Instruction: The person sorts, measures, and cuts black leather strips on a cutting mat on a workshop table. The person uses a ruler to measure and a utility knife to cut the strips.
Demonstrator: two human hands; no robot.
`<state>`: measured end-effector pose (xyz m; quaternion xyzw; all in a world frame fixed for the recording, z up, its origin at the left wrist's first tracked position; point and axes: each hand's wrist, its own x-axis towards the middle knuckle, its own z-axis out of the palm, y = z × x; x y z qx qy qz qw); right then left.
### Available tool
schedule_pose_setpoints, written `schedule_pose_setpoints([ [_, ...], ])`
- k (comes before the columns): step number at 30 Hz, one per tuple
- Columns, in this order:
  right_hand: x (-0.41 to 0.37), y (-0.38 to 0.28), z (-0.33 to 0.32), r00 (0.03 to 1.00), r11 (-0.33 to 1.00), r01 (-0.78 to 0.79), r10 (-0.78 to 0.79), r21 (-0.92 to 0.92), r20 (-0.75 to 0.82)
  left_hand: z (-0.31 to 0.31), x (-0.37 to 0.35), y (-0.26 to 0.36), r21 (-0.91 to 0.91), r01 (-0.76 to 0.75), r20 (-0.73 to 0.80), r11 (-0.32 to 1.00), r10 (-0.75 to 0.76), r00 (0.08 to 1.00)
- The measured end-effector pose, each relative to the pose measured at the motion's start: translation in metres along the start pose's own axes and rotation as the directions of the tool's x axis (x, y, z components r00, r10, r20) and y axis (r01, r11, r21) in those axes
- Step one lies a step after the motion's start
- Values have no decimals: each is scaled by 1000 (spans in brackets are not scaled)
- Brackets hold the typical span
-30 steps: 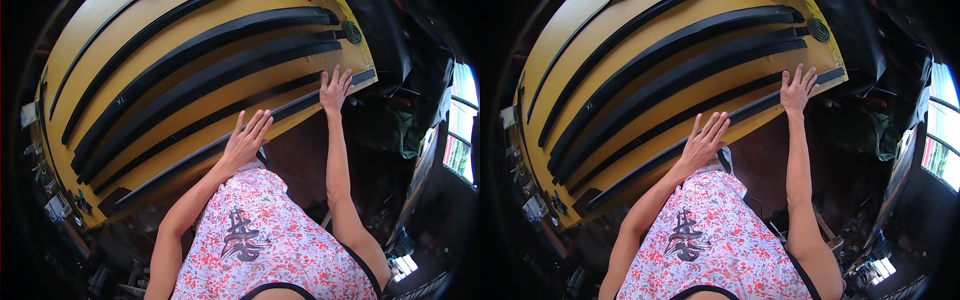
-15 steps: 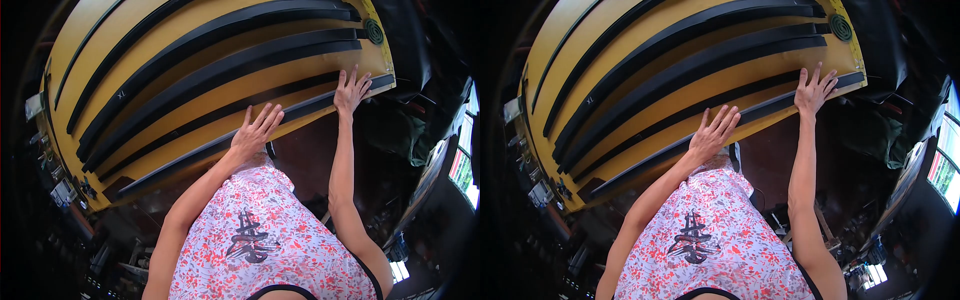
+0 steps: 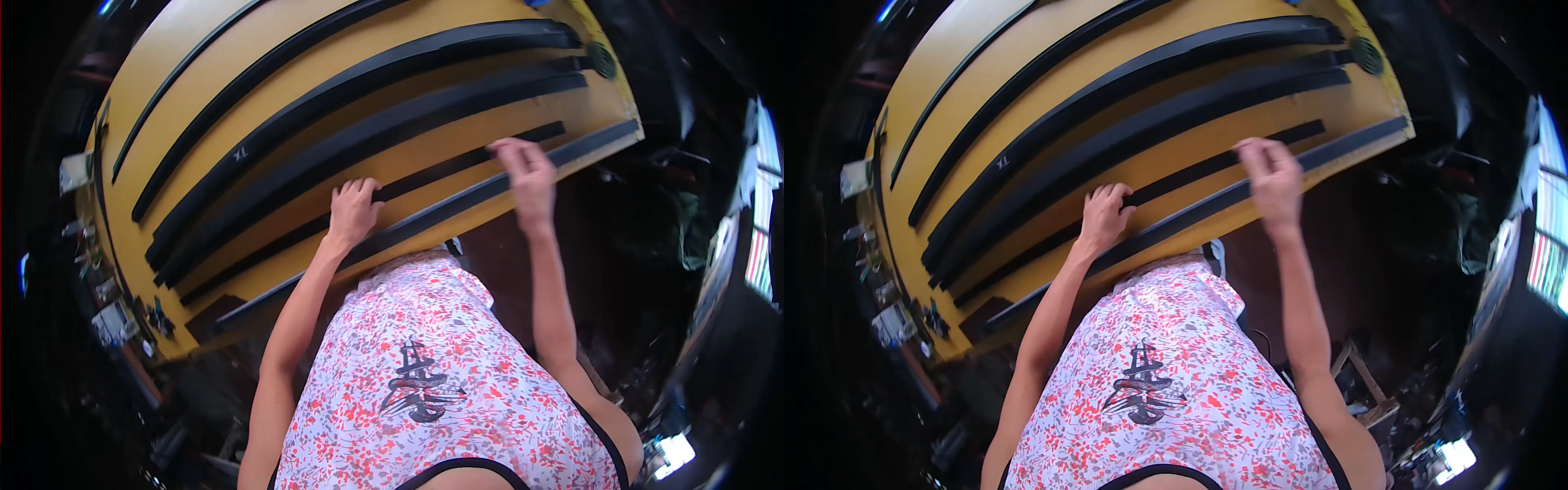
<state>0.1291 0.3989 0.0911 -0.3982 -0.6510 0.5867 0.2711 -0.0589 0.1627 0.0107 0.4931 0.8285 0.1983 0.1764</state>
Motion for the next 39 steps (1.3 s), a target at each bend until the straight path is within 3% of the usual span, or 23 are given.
schedule_pose_setpoints([
  [1, -18, -4, 19, 955, 956, -263, 240, 126, 173, -9, 3, 3, -64, 18, 51, 998, -14, 999],
  [3, -46, 19, 56, 762, 760, -613, 494, 217, 419, -7, 8, -8, -130, -3, 84, 992, 14, 996],
  [4, -57, 23, 69, 688, 665, -701, 539, 255, 487, -7, 11, -13, -178, 21, 127, 984, 2, 992],
  [6, -73, 30, 92, 660, 611, -740, 581, 280, 477, -13, 10, -10, -191, 21, 185, 981, 15, 983],
  [8, -85, 29, 103, 707, 643, -700, 559, 313, 434, -17, 4, 3, -28, -140, 81, 990, 142, 987],
  [9, -89, 21, 105, 720, 655, -685, 543, 319, 431, -8, 2, 0, 8, -135, 98, 991, 133, 986],
  [12, -96, 8, 109, 767, 694, -636, 516, 338, 382, 7, 2, -7, -121, -64, 87, 991, 75, 993],
  [16, -98, 24, 121, 802, 727, -597, 526, 340, 283, 1, 9, -8, -101, -75, 156, 992, 91, 984],
  [18, -100, 28, 126, 757, 676, -653, 579, 340, 302, -19, 9, -9, -319, -35, 212, 947, 107, 971],
  [19, -101, 24, 127, 770, 648, -636, 566, 418, 295, -37, 9, -6, -347, 33, 319, 937, 85, 944],
  [20, -99, 22, 129, 778, 652, -626, 561, 427, 285, -55, 7, -2, -346, 19, 317, 938, 98, 943],
  [22, -90, 21, 133, 785, 653, -571, 611, 497, 100, -90, -4, 5, -560, 248, 492, 791, 76, 867],
  [24, -79, 32, 136, 751, 609, -588, 655, 532, 81, -100, -8, -7, -614, 235, 508, 754, 149, 849],
  [26, -69, 46, 136, 804, 380, -530, 510, 758, 306, -119, -15, -5, -693, 243, 501, 679, 211, 839],
  [27, -58, 56, 129, 828, 357, -534, 403, 766, 390, -129, -21, -5, -695, 244, 499, 676, 210, 841],
  [30, -24, 23, 96, 923, 295, -286, 342, 912, 178, -155, -46, -24, -634, 161, 455, 757, 197, 868],
  [34, 9, -30, 2, 977, 480, 10, 180, 877, -110, -170, -95, -106, -555, 269, 515, 787, 72, 854],
  [36, 29, -36, -55, 981, 538, 77, 112, 839, -162, -178, -125, -144, -400, 276, 539, 874, -19, 842],
  [39, 60, -17, -134, 935, 770, 44, 193, 637, -298, -186, -170, -163, -324, 379, 494, 867, -187, 849],
])
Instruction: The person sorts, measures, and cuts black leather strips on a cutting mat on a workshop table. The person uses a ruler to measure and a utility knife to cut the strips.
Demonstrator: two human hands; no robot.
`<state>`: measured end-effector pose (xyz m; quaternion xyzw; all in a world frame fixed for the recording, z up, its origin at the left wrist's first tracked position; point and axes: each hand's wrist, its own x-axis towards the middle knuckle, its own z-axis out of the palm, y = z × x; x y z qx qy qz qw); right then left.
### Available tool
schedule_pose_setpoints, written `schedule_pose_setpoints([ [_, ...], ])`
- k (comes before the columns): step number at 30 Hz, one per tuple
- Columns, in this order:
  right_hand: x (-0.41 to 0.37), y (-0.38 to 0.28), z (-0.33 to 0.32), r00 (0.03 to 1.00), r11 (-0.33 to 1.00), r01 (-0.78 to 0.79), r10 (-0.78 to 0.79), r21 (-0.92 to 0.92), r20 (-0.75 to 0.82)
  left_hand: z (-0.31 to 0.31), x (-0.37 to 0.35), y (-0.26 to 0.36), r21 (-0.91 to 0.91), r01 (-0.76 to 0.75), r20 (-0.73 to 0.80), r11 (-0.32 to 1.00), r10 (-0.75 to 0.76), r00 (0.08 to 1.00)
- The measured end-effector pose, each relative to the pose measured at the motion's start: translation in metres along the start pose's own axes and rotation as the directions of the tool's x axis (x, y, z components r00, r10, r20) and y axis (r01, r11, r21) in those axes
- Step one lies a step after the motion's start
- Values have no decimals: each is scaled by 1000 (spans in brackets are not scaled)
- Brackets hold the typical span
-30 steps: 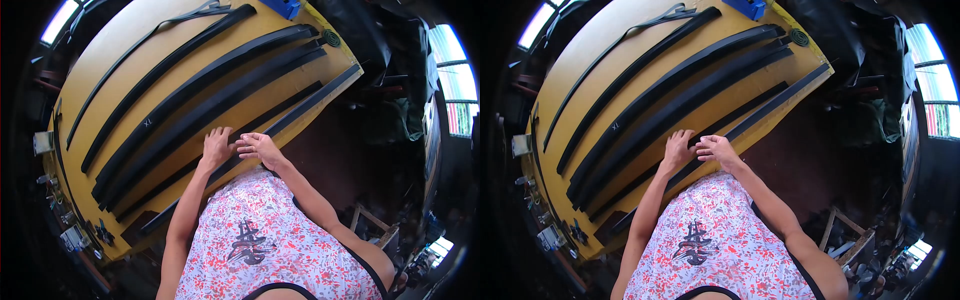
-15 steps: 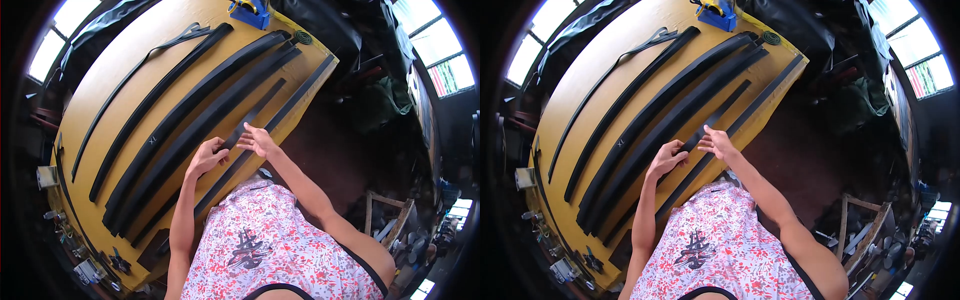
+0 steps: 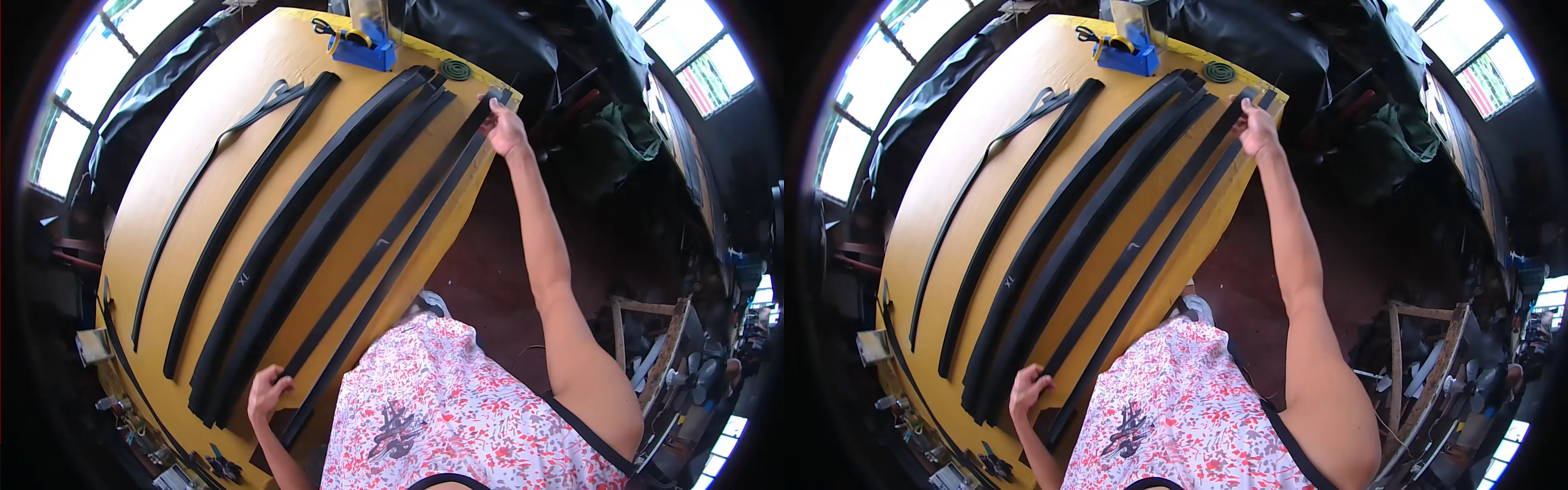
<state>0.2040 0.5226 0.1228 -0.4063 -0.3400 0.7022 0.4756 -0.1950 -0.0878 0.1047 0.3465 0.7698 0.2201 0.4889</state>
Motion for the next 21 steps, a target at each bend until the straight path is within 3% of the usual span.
schedule_pose_setpoints([
  [1, 18, -5, -18, 998, 994, -19, 13, -109, -59, 1, -12, -1, 39, 21, -28, 999, -20, 999],
  [3, 37, -7, -34, 974, 980, 66, -105, -190, -202, 4, -31, 5, 15, 99, -29, 995, -99, 995],
  [5, 66, 1, -61, 954, 981, 41, -95, -191, -284, 7, -45, -12, -108, 133, -10, 985, -135, 991],
  [6, 80, 10, -76, 955, 982, 41, -93, -184, -281, 10, -51, -11, -162, 144, -9, 976, -147, 989],
  [8, 100, 32, -101, 946, 925, 29, -147, -378, -289, 17, -63, 1, -215, 207, 18, 954, -208, 978],
  [11, 93, 45, -97, 908, 924, -19, -145, -383, -393, 25, -79, 1, -276, 285, 65, 918, -278, 958],
  [19, 87, 76, -101, 872, 922, 15, -201, -386, -446, 23, -105, 9, -279, 462, -19, 842, -485, 874],
  [21, 83, 77, -100, 861, 923, 47, -232, -383, -453, 19, -108, -11, -267, 456, -22, 849, -478, 878],
])
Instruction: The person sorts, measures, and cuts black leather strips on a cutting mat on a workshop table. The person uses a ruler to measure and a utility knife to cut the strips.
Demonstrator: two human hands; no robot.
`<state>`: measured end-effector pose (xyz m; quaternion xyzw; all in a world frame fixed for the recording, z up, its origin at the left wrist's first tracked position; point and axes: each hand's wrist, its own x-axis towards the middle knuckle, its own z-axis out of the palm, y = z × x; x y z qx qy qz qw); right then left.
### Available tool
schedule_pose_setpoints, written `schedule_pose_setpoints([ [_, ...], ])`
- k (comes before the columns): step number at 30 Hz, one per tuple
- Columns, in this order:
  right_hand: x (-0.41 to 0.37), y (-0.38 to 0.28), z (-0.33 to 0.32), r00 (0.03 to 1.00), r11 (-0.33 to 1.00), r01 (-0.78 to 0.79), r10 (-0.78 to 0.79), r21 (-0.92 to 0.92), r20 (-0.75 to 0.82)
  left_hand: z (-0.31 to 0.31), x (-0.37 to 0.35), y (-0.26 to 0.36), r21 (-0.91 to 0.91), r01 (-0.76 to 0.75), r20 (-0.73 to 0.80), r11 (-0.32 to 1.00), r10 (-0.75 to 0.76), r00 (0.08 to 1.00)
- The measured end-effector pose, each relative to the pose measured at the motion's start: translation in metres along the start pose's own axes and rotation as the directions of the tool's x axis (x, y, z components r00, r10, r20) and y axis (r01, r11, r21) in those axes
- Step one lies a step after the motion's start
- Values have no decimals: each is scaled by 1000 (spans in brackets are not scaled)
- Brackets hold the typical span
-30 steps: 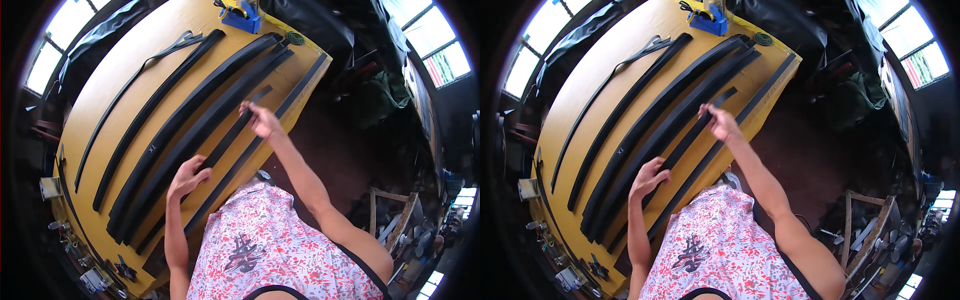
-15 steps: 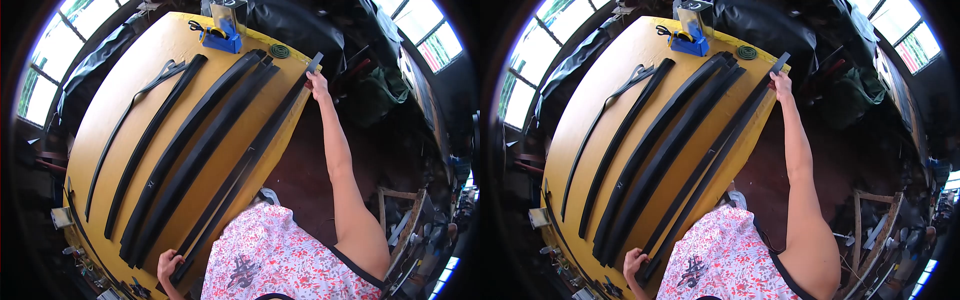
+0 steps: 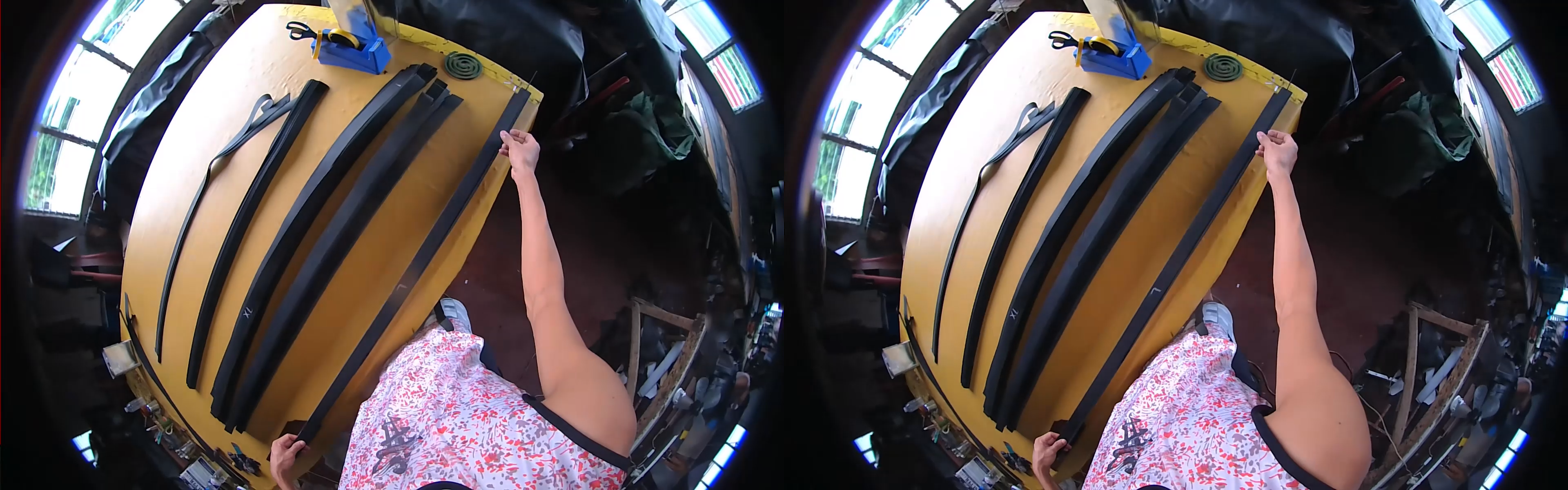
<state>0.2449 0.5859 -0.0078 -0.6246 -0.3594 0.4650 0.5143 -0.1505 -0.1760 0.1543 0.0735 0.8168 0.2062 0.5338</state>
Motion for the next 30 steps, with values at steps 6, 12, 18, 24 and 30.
schedule_pose_setpoints([
  [6, 9, 11, -2, 988, 967, 58, -91, -247, -125, 0, 9, -8, 89, -18, 7, 996, 17, 1000],
  [12, 3, -15, 8, 976, 792, 145, -214, -593, -47, 4, 4, -7, 127, 28, 5, 991, -29, 1000],
  [18, 36, -4, 2, 989, 858, 71, -129, -509, -79, 12, 2, -8, 141, 6, -47, 990, 1, 999],
  [24, 53, -5, -2, 992, 878, 46, -95, -476, -81, 26, -2, 0, 118, -18, -73, 993, 27, 997],
  [30, 70, -4, -4, 992, 903, 63, -104, -425, -74, 25, 4, -16, 70, 0, -110, 998, 8, 994],
])
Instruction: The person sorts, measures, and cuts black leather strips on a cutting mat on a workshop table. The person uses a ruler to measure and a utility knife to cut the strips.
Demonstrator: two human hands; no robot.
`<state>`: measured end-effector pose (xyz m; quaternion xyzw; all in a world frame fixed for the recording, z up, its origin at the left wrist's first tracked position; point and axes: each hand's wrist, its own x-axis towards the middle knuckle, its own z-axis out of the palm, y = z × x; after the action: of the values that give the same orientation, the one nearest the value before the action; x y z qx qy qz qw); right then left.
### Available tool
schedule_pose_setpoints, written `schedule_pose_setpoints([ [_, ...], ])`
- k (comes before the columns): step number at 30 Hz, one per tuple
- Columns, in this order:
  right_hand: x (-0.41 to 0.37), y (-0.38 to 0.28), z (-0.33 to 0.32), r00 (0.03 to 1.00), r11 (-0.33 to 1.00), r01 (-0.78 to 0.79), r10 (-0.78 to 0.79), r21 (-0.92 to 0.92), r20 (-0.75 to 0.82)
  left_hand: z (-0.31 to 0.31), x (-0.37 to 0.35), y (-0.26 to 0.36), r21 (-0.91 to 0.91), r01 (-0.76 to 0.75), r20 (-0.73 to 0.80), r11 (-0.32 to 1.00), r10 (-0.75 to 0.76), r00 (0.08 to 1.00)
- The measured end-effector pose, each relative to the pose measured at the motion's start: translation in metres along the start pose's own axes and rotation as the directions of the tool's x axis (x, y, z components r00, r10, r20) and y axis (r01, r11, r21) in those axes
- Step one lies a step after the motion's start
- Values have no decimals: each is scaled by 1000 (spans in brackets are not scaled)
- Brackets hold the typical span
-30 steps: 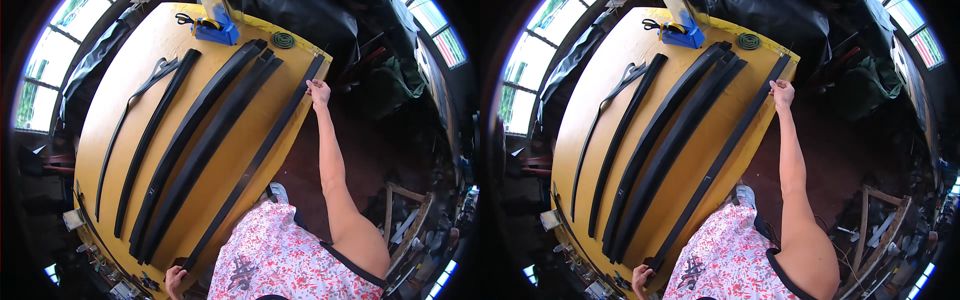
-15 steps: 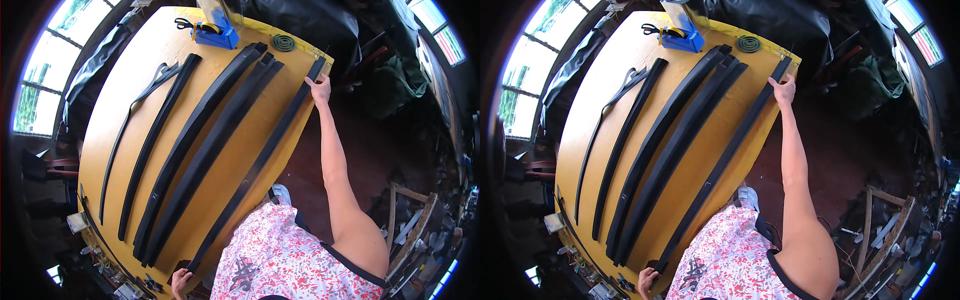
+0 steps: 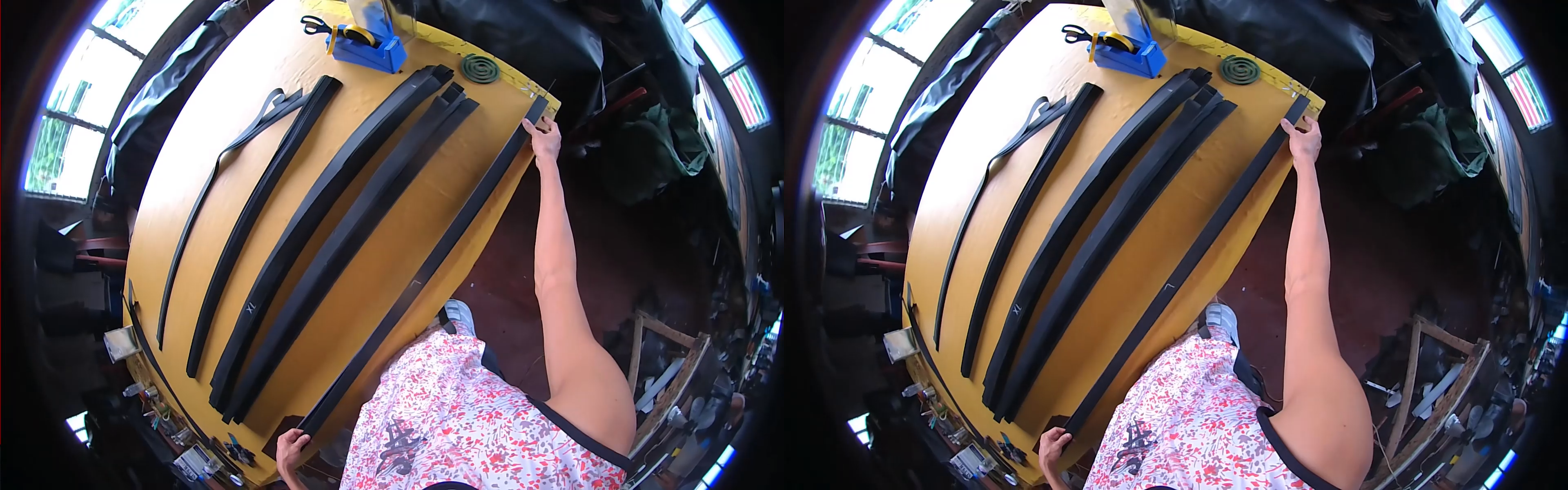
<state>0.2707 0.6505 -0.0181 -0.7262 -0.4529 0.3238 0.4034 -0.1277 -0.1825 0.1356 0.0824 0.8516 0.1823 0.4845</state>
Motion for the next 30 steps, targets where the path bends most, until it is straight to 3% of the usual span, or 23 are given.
schedule_pose_setpoints([
  [10, 39, 30, 11, 998, 989, 32, -39, 142, 46, 7, 5, -3, -181, -11, -116, 983, -10, 993],
  [12, 60, 55, 22, 990, 972, 139, -141, 190, 1, 6, 8, -18, -159, -81, -133, 984, 60, 989],
  [13, 28, 18, 8, 996, 965, 23, -44, 261, 75, 2, 13, -32, -101, -117, -138, 988, 102, 985],
  [15, 34, 20, 9, 993, 949, 34, -67, 312, 95, -3, 5, -27, -12, -132, -170, 991, 129, 977],
  [17, 45, 25, 7, 985, 959, 4, -53, 285, 165, -10, 3, -39, -76, -123, -208, 989, 105, 972],
  [22, 61, 25, 3, 981, 971, -9, -38, 237, 192, -26, 6, -75, 39, -71, -261, 997, 79, 962],
  [26, 104, 44, -2, 947, 983, -31, -28, 179, 320, -25, 4, -82, 28, 7, -302, 1000, 2, 953],
  [30, 145, 61, -2, 937, 982, -32, -35, 185, 348, -21, 4, -93, -36, -74, -323, 997, 59, 944],
])
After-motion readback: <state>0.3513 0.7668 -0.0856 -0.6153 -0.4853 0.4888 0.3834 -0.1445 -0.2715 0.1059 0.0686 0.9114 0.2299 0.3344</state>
